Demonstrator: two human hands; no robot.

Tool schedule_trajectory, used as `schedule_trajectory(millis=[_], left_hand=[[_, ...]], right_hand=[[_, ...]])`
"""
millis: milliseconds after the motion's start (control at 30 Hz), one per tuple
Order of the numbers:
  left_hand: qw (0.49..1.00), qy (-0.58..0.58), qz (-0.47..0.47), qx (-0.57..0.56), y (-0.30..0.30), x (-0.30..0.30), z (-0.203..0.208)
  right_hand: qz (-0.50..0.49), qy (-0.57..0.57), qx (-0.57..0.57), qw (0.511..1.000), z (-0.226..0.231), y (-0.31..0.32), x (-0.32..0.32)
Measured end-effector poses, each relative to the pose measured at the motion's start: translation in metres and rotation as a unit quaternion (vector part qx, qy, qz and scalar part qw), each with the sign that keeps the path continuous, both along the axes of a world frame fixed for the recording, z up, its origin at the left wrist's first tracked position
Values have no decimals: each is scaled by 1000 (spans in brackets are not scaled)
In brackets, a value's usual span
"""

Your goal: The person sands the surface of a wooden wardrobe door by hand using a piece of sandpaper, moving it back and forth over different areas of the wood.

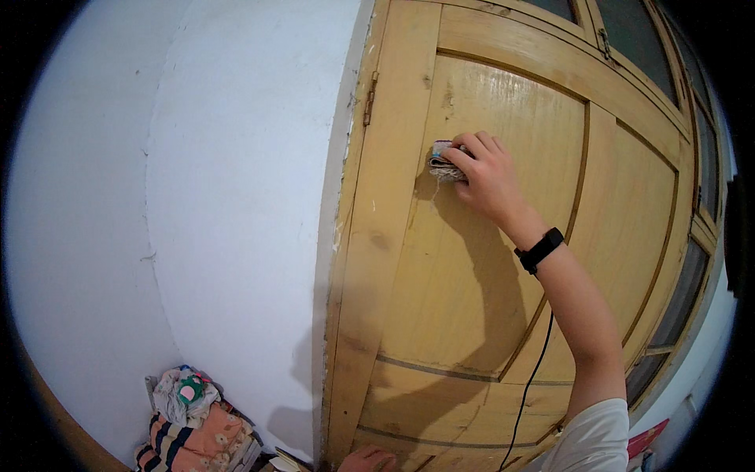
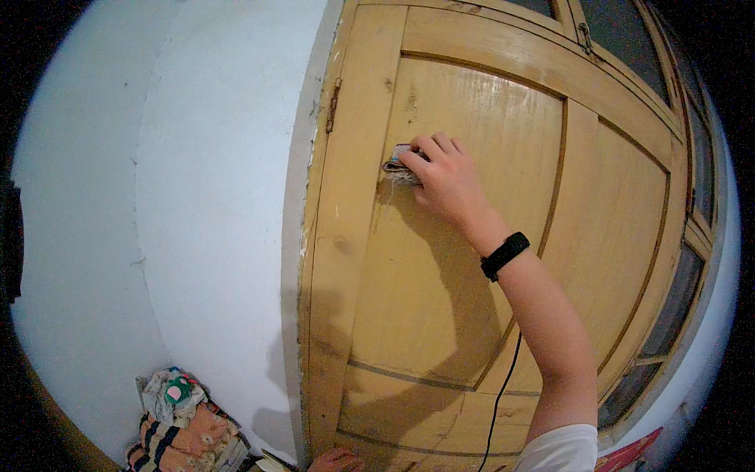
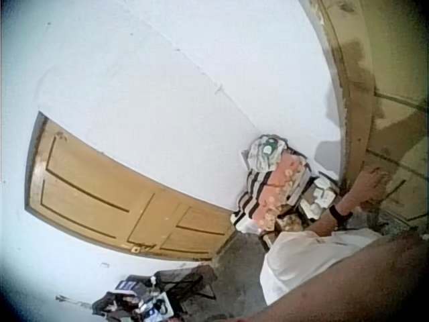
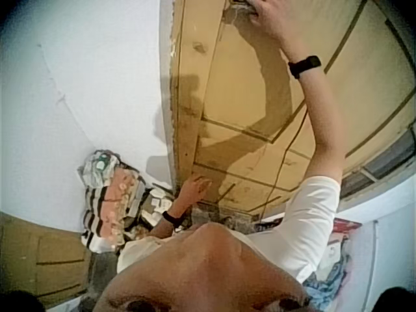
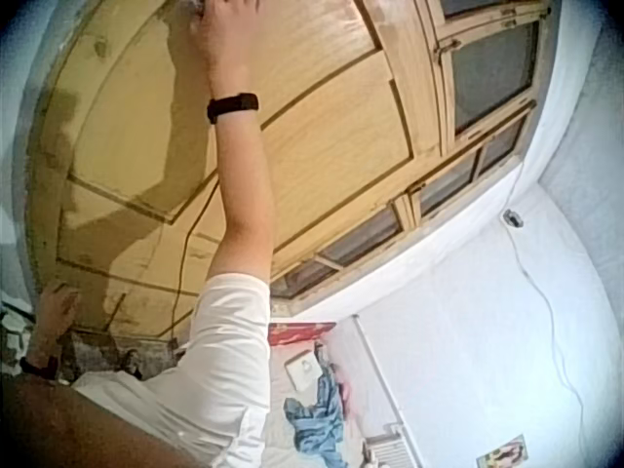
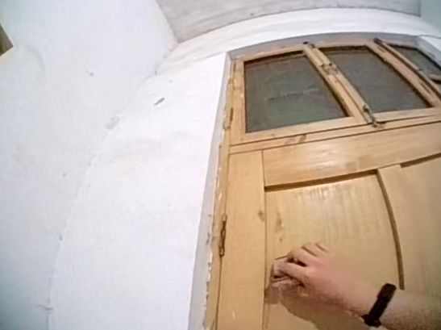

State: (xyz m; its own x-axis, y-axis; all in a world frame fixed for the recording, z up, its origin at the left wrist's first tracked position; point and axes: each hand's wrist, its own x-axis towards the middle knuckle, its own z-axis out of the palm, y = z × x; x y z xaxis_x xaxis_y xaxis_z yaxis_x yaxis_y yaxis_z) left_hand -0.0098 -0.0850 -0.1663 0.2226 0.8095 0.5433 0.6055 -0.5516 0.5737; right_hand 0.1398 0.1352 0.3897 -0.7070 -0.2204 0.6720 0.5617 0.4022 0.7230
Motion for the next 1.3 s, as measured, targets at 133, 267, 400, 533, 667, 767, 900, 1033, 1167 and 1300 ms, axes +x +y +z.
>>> schedule_trajectory(millis=[133, 267, 400, 533, 667, 767, 900, 1033, 1167, 1300], left_hand=[[1000, 4, 2, 23, 2, 1, -3], [1000, -14, -3, -12, 0, 0, -2], [1000, -16, -1, 16, 1, -1, -2], [1000, -9, 3, 4, 1, -1, -1], [1000, -16, -1, 27, 5, -1, -12], [1000, -23, 0, 17, 5, -1, -8], [1000, -21, -1, 1, 5, -1, -6], [1000, -3, -1, 17, 7, -1, -9], [1000, -15, -5, -2, 7, -1, -14], [1000, -24, -7, 5, 4, -2, -11]], right_hand=[[-5, 1, 2, 1000, -1, -2, 0], [-7, 3, 1, 1000, -1, 2, 1], [-14, 10, -15, 1000, -1, 2, 1], [1, 15, 2, 1000, 1, 4, 0], [10, 13, 3, 1000, 2, 9, -1], [13, 24, 15, 1000, 3, 12, -2], [19, 34, 26, 999, 5, 14, -3], [-28, 3, 22, 999, 2, 13, 0], [-52, -22, -28, 998, -18, -1, -3], [-57, -64, -60, 994, -55, -3, -5]])
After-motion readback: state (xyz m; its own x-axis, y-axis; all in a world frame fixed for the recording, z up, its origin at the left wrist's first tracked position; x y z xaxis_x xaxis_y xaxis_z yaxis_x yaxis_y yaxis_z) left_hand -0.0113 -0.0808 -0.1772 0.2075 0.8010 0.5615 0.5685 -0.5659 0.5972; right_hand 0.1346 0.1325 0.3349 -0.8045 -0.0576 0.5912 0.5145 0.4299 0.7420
